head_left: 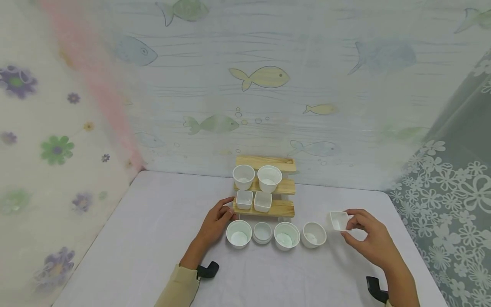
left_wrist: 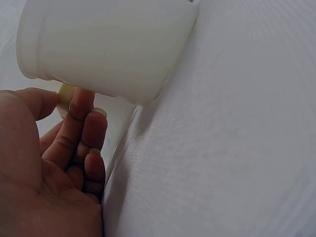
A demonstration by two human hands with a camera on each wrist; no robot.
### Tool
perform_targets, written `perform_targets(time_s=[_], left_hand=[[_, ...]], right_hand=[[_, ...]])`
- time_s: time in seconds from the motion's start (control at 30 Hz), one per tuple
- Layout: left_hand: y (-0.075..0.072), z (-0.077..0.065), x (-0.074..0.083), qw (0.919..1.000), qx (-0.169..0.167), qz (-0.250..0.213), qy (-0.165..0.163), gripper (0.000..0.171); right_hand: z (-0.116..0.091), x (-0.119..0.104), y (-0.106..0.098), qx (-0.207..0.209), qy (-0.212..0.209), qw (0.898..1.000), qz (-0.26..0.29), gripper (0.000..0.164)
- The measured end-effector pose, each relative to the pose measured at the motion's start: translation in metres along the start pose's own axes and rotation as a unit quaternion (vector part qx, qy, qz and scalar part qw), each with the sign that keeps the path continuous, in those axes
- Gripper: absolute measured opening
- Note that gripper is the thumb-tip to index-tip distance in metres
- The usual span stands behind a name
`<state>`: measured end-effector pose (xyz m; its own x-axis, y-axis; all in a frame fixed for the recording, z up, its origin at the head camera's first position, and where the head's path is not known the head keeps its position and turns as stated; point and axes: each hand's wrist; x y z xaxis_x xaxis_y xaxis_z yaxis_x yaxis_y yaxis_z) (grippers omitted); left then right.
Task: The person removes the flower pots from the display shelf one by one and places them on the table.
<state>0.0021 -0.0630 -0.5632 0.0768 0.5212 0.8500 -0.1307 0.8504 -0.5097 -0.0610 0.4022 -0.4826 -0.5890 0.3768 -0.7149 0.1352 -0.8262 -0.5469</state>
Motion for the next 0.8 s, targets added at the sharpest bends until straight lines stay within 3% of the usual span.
perform_targets(time_s=[0.8], left_hand=[[0.009, -0.02, 0.01, 0.9998, 0.02, 0.001, 0.002, 0.043]], right_hand=[[-0.011, 0.028, -0.007, -0.042, 0.05, 0.998, -0.021, 0.038]])
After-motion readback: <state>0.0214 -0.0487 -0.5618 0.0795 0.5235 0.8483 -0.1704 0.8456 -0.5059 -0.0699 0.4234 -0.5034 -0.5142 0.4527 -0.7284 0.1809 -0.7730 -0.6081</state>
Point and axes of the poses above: each hand's wrist, its own z-axis towards the middle knuckle, its own y-axis out of the palm, x = y × z, and after that the axes turned 13 degrees about z, right-handed
